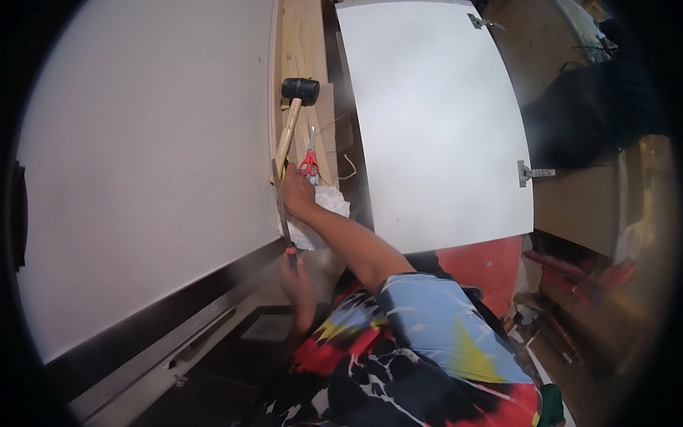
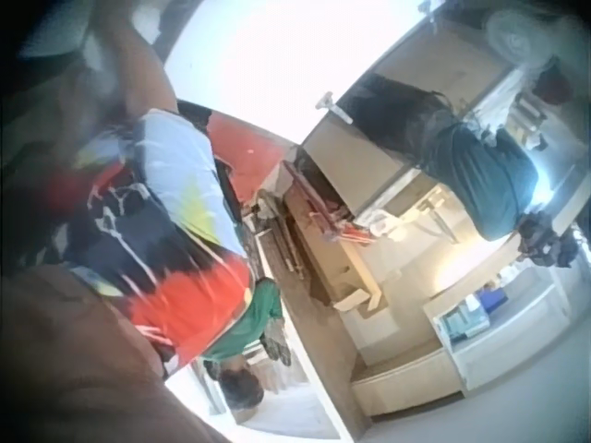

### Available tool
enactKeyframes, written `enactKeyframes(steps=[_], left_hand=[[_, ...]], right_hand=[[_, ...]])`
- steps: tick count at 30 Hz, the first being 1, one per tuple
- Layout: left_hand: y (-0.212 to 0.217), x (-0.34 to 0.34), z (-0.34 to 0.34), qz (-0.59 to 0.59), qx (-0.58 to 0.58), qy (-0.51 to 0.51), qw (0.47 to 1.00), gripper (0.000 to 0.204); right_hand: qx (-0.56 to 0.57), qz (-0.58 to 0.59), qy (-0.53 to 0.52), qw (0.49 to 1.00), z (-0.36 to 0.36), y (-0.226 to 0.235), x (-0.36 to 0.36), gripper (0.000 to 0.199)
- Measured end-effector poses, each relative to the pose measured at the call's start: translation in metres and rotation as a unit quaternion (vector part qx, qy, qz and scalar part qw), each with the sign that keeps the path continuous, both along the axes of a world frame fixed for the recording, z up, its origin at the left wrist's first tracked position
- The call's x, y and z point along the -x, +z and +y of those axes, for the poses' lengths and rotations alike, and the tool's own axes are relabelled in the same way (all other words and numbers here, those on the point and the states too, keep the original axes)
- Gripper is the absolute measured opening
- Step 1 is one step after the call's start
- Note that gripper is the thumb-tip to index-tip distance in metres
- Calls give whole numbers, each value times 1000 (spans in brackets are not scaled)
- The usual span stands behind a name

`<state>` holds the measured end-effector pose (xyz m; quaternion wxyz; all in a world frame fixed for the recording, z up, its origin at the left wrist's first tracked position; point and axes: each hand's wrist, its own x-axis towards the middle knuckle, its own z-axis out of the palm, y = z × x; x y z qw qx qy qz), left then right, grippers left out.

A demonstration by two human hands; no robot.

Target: The person uses a utility knife to cut a protective film on a white cabinet door and then uses a screwdriver to tighten screws on the door hinges. The person is working in a room with other construction materials and tools.

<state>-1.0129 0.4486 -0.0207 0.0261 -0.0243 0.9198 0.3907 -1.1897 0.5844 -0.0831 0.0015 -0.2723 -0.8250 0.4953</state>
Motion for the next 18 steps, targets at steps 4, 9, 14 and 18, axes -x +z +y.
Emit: enactKeyframes(steps=[4, 9, 14, 18], left_hand=[[-1, -8, 1, 6, -3, 44, 999, 40], [-23, -3, -12, 63, -27, 39, 997, 39], [-10, -3, -10, 71, 2, 34, 997, 38], [-6, -4, -14, 61, -21, -10, 998, 39]], right_hand=[[1, -15, 19, 1000, -6, 10, -2, 39], [18, -43, 106, 993, -2, 23, 3, 47], [106, -2, 20, 994, 16, 12, -1, 58], [369, -36, 45, 928, 36, 41, -24, 56]])
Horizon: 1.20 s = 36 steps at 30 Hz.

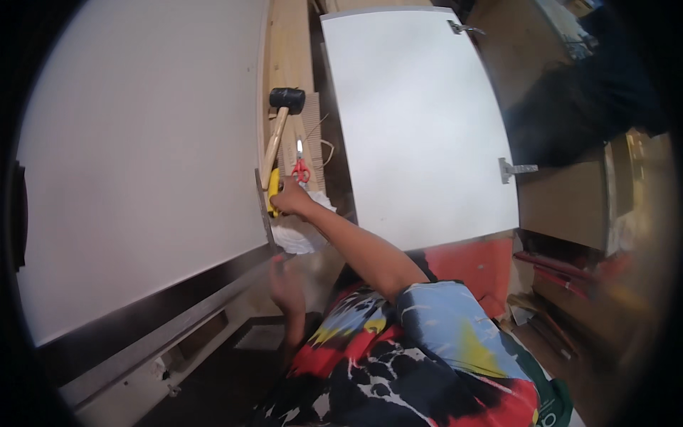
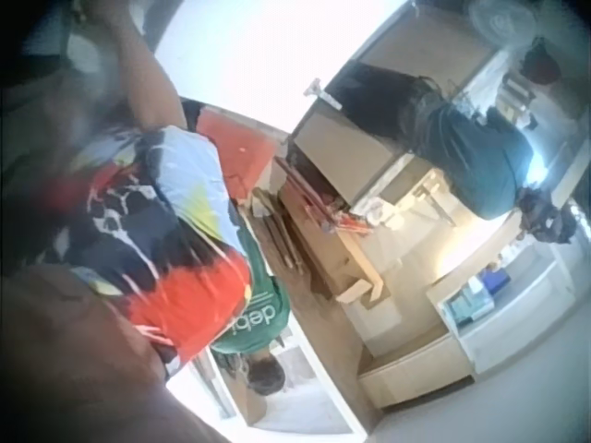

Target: The person uses a utility knife to cut a protective film on a white cabinet door and then uses a screwdriver to tighten screws on the door hinges. The person is working in a room with other construction materials and tools.

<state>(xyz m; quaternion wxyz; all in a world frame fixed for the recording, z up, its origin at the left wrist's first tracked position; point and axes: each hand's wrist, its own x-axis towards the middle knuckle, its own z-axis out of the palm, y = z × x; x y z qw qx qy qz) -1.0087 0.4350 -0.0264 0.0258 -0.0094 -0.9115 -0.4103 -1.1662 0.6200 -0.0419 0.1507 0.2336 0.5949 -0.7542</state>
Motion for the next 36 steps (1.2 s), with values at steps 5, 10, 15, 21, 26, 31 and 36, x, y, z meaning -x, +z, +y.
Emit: enactKeyframes(steps=[5, 10, 15, 21, 26, 31, 36], left_hand=[[-20, 13, 17, 25, -35, -35, 998, 39], [-28, 40, 32, 22, -32, -60, 997, 38], [-42, 78, 53, 28, 95, -114, 989, 38], [-29, 107, 76, 7, 192, -114, 975, 38], [-38, 138, 82, -18, 333, -148, 931, 46], [-30, 145, 87, -21, 308, -202, 929, 59], [-10, 136, 100, 3, 299, -206, 932, 61]], right_hand=[[174, -20, 45, 984, 28, -42, -34, 30], [124, -30, -22, 992, 51, 19, -94, 21], [108, 73, 16, 991, 92, 59, -169, 33], [51, 144, -77, 985, 101, 79, -226, 25], [74, 162, -192, 965, 105, 80, -259, 29], [-89, 70, -254, 961, 119, 72, -300, 21], [-187, 4, -467, 864, 146, 53, -353, 22]])
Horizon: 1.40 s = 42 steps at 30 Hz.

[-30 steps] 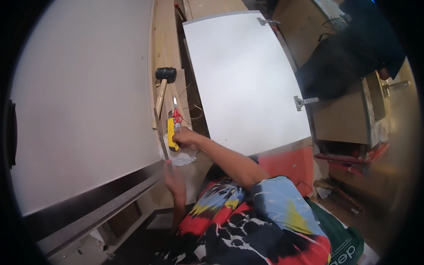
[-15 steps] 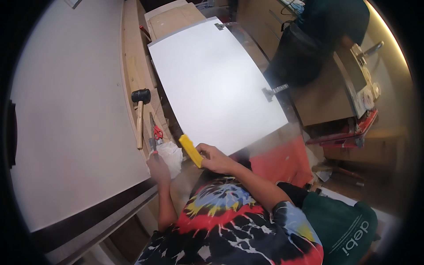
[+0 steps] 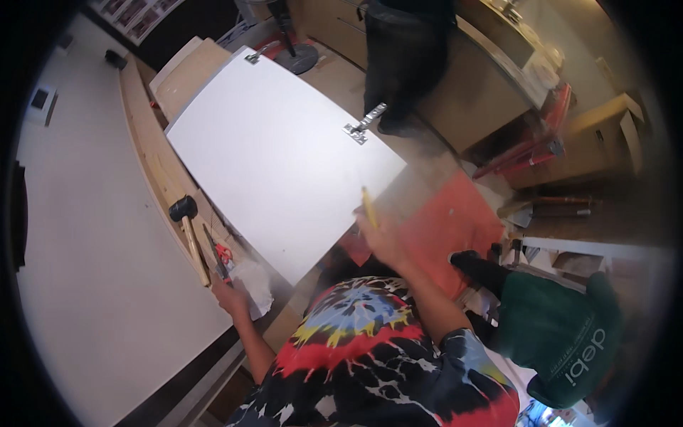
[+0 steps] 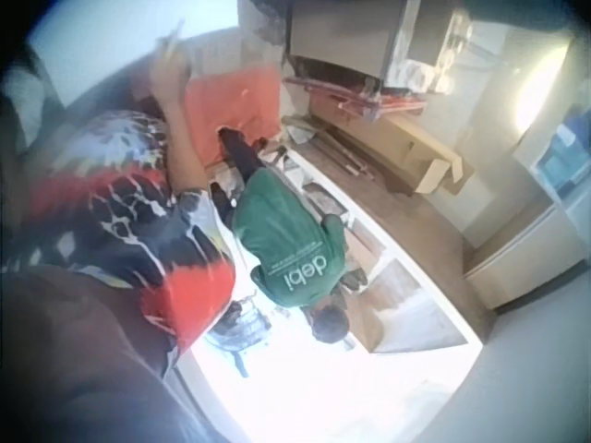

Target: The person uses a utility knife to cut a protective film on a white cabinet door and then uses a screwdriver to tighten screws on the door hinges. The person is working in a room with other construction materials and tools.

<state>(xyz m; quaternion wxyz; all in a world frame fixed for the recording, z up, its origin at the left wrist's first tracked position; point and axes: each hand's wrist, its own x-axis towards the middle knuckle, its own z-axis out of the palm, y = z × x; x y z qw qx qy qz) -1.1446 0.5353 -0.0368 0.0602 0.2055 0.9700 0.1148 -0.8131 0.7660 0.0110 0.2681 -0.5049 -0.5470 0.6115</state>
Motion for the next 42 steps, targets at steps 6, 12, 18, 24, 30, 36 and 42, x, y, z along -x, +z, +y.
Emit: enactKeyframes(steps=[6, 12, 18, 24, 30, 36, 42], left_hand=[[54, -26, 82, 20, -188, -144, 971, 44], [56, -86, 240, -25, -216, -334, 917, 43], [4, -89, 369, 65, -122, -311, 940, 52], [2, -121, 422, 99, -23, -173, 980, 58], [4, -118, 421, 75, -32, -166, 983, 60], [5, -118, 421, 86, -41, -168, 981, 60], [1, -115, 419, 107, -36, -171, 979, 59]], right_hand=[[-59, -74, -220, 971, 76, -62, -70, 31], [-168, -154, -150, 962, 112, -84, -60, 29], [-76, -64, -99, 990, 121, -62, -62, 25], [-97, 26, -10, 995, 143, -66, -82, 23], [-45, 77, 35, 995, 154, -70, -91, 22], [-56, 122, 26, 991, 157, -82, -89, 18], [-4, 104, 67, 992, 155, -89, -97, 19]])
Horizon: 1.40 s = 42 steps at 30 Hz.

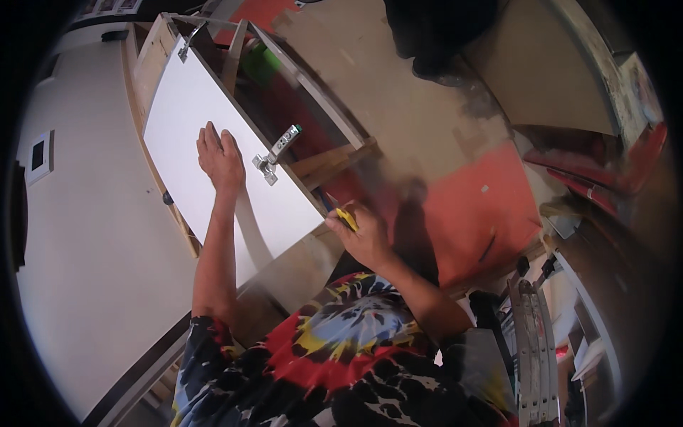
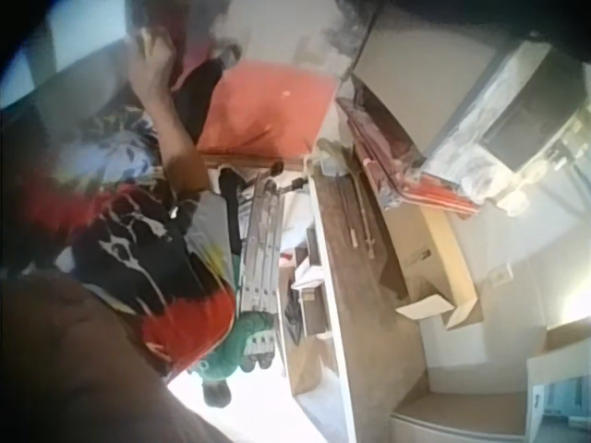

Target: The person uses a utility knife to cut a protective film on a white cabinet door and then uses a screwdriver to tighten screws on the door hinges. The person is working in a room with other construction materials and tools.

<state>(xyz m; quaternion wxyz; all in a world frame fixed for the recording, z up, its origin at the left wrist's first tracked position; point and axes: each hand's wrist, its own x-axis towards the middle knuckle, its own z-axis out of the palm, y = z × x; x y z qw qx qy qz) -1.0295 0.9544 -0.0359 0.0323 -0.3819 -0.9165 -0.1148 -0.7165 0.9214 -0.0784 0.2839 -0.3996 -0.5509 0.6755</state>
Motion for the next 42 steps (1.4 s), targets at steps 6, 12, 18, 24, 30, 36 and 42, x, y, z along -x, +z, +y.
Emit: enactKeyframes(steps=[6, 12, 18, 24, 30, 36, 42], left_hand=[[-3, 3, 0, -1, -13, -11, 1000, 58], [-8, 7, -1, -1, -22, -19, 1000, 58], [-8, 4, 0, -10, -23, -13, 1000, 59], [-8, 5, 0, -14, -15, -10, 1000, 60], [-7, 6, -1, -25, -13, 6, 1000, 61], [-9, 8, 0, -35, -13, 5, 999, 63], [-10, 8, -4, 6, 11, 20, 1000, 56]], right_hand=[[181, 63, 53, 980, 18, -2, -12, 24], [113, 88, 53, 988, 8, -33, -10, 28], [193, 69, 111, 972, 24, -28, -8, 28], [211, 120, 146, 959, 20, -52, -3, 26], [163, 196, 150, 955, 28, -36, 0, 17], [150, 149, 118, 970, 10, -40, -1, 11], [206, 112, 101, 967, 12, -35, -2, 7]])
